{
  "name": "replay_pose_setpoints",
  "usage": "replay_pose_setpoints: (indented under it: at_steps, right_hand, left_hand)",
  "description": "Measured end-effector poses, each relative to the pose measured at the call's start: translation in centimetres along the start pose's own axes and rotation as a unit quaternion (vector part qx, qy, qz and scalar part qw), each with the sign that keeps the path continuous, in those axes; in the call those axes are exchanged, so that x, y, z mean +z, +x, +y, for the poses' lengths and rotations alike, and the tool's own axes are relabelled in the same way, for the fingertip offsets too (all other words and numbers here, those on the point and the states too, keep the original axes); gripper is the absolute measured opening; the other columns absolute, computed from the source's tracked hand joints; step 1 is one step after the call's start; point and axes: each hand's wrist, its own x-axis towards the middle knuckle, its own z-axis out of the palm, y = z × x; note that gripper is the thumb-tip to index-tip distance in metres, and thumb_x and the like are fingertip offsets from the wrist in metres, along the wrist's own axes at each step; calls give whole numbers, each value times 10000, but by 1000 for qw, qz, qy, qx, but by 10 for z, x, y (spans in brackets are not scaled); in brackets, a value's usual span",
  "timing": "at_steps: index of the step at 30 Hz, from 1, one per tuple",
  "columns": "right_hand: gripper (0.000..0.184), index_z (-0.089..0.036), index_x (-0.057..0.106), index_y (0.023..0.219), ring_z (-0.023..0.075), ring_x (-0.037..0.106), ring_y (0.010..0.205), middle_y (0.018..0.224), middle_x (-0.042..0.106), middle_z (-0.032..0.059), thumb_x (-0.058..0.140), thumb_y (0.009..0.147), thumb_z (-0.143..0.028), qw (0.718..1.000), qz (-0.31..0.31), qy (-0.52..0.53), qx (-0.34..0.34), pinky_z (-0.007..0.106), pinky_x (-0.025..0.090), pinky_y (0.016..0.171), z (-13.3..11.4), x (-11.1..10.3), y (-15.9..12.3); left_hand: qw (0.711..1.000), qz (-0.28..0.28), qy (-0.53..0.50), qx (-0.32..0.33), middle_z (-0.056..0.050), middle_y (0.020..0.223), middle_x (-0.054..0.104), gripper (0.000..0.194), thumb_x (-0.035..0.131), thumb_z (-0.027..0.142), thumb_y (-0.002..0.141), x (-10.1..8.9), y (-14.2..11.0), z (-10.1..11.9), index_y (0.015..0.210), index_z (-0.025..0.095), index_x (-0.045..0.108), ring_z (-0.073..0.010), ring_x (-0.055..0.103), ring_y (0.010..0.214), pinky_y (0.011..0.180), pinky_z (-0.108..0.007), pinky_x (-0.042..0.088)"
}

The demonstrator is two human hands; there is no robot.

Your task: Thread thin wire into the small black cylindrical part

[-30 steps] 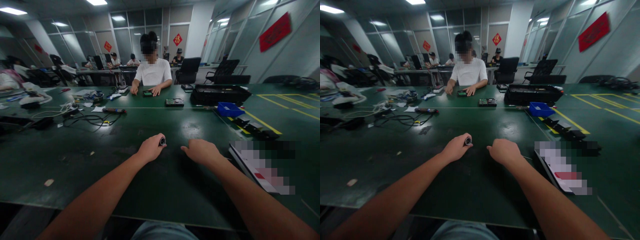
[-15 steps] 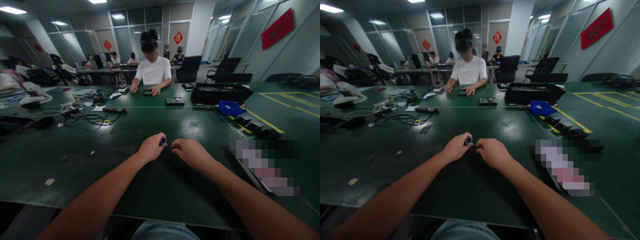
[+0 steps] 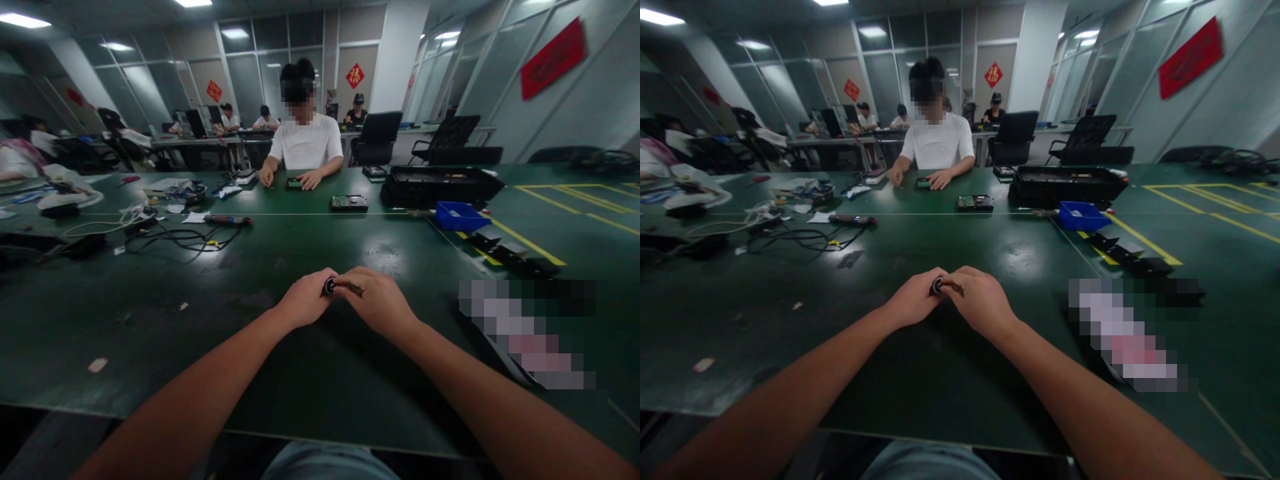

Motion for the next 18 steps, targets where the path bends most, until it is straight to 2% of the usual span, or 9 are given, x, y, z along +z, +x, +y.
replay_pose_setpoints:
  at_steps: [3,6,10,18]
  right_hand:
    - [181,-259,741,1011,180,663,897,1015,716,28,599,906,-219,1000,0,5,-11,319,501,801,0,2,0]
    - [145,-247,714,1000,182,648,863,984,700,30,620,890,-238,1000,11,-8,9,320,489,767,-2,3,1]
    - [135,-239,676,987,183,623,808,938,680,30,659,859,-278,998,32,-25,44,311,460,693,-4,2,2]
    - [135,-239,672,975,175,608,776,924,681,24,670,847,-280,997,22,-19,68,305,432,661,-3,-1,2]
  left_hand:
    - [1000,-7,-5,8,-26,990,690,111,547,236,888,-1,0,2,990,234,589,-195,641,905,762,-298,467]
    - [1000,-3,-2,14,-31,995,686,129,551,208,875,-1,0,3,996,227,589,-194,636,903,758,-299,462]
    - [1000,-8,3,7,-34,1012,687,155,557,204,868,-2,0,5,1015,227,600,-198,635,910,747,-300,459]
    - [1000,-5,18,15,-30,982,677,137,566,243,868,0,0,1,1003,234,592,-198,629,877,743,-304,463]
